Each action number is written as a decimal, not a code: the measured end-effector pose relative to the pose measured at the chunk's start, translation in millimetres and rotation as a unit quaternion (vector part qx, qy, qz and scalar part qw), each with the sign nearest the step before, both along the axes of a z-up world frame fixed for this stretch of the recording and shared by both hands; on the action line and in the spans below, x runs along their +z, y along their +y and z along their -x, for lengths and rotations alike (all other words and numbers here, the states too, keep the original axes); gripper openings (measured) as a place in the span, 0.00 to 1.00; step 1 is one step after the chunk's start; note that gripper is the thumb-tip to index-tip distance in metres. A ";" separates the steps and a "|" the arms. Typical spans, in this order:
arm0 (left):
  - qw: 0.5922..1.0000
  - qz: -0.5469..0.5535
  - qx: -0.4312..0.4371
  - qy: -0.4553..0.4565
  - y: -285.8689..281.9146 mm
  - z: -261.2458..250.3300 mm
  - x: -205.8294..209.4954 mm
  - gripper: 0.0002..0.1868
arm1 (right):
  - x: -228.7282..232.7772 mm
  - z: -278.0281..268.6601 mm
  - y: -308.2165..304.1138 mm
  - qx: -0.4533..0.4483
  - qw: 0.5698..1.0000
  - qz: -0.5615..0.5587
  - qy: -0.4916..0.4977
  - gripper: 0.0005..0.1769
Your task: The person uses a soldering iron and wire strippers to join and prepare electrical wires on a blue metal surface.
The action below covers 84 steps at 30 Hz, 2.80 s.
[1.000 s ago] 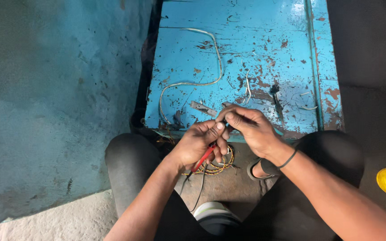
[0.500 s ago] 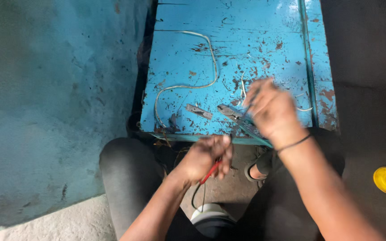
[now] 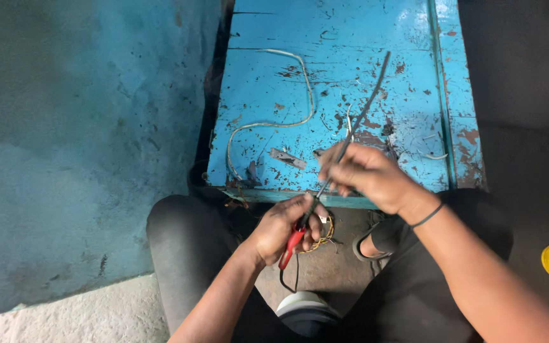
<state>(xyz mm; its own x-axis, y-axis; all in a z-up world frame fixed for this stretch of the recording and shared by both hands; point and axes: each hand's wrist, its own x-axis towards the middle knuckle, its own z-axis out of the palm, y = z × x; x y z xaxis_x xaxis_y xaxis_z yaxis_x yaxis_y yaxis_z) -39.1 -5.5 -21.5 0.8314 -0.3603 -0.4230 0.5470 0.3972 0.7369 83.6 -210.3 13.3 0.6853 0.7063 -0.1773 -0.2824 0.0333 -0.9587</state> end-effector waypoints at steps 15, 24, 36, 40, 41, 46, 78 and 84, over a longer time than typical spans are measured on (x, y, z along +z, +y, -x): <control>0.987 0.037 0.154 0.037 4.0 -23.1 9.2 0.24 | -14.9 22.0 19.6 0.040 0.987 0.119 -0.099 0.06; 0.983 -0.174 -0.003 -0.060 21.1 -8.7 -12.4 0.15 | -6.7 7.4 9.6 -0.097 0.988 0.077 -0.090 0.06; 0.986 -0.159 0.031 -0.032 21.4 -7.3 -9.9 0.18 | -15.4 2.0 2.2 -0.067 0.982 0.136 -0.115 0.09; 0.996 -0.071 0.057 -0.024 24.5 -7.8 -7.2 0.16 | -14.0 0.6 3.1 -0.086 0.989 0.086 -0.089 0.09; 0.997 -0.020 0.067 -0.024 26.4 -8.4 -6.8 0.16 | -13.5 -0.1 2.9 -0.100 0.990 0.061 -0.078 0.10; 0.996 -0.015 0.084 -0.028 28.4 -8.1 -15.3 0.17 | -5.8 -8.7 -3.4 -0.162 0.983 0.040 -0.079 0.09; 0.977 -0.112 0.167 -0.064 14.2 -9.6 -16.3 0.09 | -26.8 -11.2 2.7 -0.278 0.958 -0.068 0.010 0.28; 0.983 -0.078 0.151 -0.072 15.8 -9.1 -14.6 0.07 | -25.2 -16.5 -1.0 -0.300 0.951 -0.072 0.016 0.30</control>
<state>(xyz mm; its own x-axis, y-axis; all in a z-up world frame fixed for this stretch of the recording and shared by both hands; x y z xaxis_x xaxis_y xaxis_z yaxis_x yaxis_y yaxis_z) -30.0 10.3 -36.1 0.9461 -0.0283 -0.3227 0.3063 0.4021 0.8628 100.1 -211.3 -11.9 0.9685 0.2087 -0.1355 -0.1998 0.3278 -0.9234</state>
